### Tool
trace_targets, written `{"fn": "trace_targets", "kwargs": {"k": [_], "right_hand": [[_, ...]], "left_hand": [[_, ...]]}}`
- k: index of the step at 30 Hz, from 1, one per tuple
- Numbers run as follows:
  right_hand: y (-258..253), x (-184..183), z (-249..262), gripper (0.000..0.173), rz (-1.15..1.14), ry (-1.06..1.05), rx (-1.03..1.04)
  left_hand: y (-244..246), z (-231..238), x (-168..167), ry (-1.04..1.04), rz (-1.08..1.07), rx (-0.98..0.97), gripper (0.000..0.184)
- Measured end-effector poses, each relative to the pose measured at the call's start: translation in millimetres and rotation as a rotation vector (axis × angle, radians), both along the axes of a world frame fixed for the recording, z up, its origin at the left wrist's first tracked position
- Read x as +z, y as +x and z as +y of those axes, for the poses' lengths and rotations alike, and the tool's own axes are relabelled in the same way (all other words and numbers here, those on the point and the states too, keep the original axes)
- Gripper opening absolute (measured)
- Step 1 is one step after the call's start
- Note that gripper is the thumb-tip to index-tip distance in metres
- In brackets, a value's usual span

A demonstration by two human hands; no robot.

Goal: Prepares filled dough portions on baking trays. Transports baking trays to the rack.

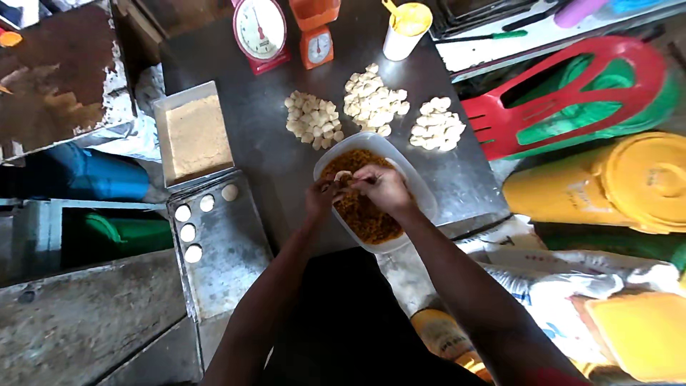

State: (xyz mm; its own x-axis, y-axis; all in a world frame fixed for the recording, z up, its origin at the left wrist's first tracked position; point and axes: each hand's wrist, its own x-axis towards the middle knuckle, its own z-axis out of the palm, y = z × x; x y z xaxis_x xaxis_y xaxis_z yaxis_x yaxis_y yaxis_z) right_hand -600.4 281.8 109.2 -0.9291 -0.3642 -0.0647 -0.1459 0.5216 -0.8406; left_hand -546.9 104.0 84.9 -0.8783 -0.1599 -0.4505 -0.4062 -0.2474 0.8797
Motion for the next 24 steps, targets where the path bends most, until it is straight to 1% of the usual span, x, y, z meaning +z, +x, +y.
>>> {"fn": "trace_targets", "kwargs": {"k": [1,3,4,5,6,8,10,13,15,17,19,21,22,23,24], "right_hand": [[-2.5,-0.5,0.0,0.021,-0.01,0.038,-0.011],[-9.9,-7.4,5.2,0.035,-0.073,0.067,-0.027],[-13.0,-10.5,9.6,0.042,-0.125,0.033,-0.014],[-14.4,-12.7,14.0,0.046,-0.181,-0.034,0.006],[-13.5,-14.4,17.2,0.042,-0.228,-0.119,0.011],[-7.2,-16.0,18.0,0.026,-0.284,-0.25,-0.035],[0.8,-17.1,13.7,0.017,-0.296,-0.262,-0.116],[12.2,-18.5,5.3,0.018,-0.288,-0.3,-0.159],[17.0,-16.4,4.1,0.028,-0.296,-0.326,-0.1],[22.8,-13.5,-2.5,0.031,-0.191,-0.269,-0.056],[29.1,-16.1,-17.4,0.021,0.024,-0.181,-0.081],[32.8,-22.5,-32.3,0.013,0.141,-0.147,-0.077],[34.6,-21.9,-38.5,0.013,0.121,-0.143,-0.049],[36.4,-17.3,-43.7,0.015,0.038,-0.137,0.003],[37.3,-11.3,-48.5,0.021,-0.066,-0.128,0.077]], "left_hand": [[0.2,2.8,1.4,0.006,0.007,-0.011,0.03],[1.9,5.9,7.0,0.006,0.017,-0.048,0.028],[2.8,6.0,7.7,0.01,0.022,-0.07,0.027],[3.7,6.5,6.5,0.028,0.026,-0.085,0.027],[4.3,7.6,5.5,0.051,0.029,-0.1,0.027],[4.6,10.1,3.9,0.068,0.029,-0.135,0.03],[5.1,13.3,4.4,0.03,0.029,-0.14,0.03],[7.7,14.7,1.1,-0.094,0.045,-0.096,0.023],[9.4,11.2,1.6,-0.184,0.054,-0.045,0.02],[11.7,5.6,8.5,-0.235,0.043,-0.01,0.018],[16.6,-0.7,18.0,-0.296,-0.017,-0.035,0.019],[26.9,-8.8,25.0,-0.326,-0.053,-0.084,0.026],[34.0,-14.2,26.5,-0.35,-0.056,-0.099,0.03],[41.8,-21.3,27.5,-0.369,-0.061,-0.104,0.038],[50.1,-30.0,27.8,-0.375,-0.054,-0.095,0.042]]}}
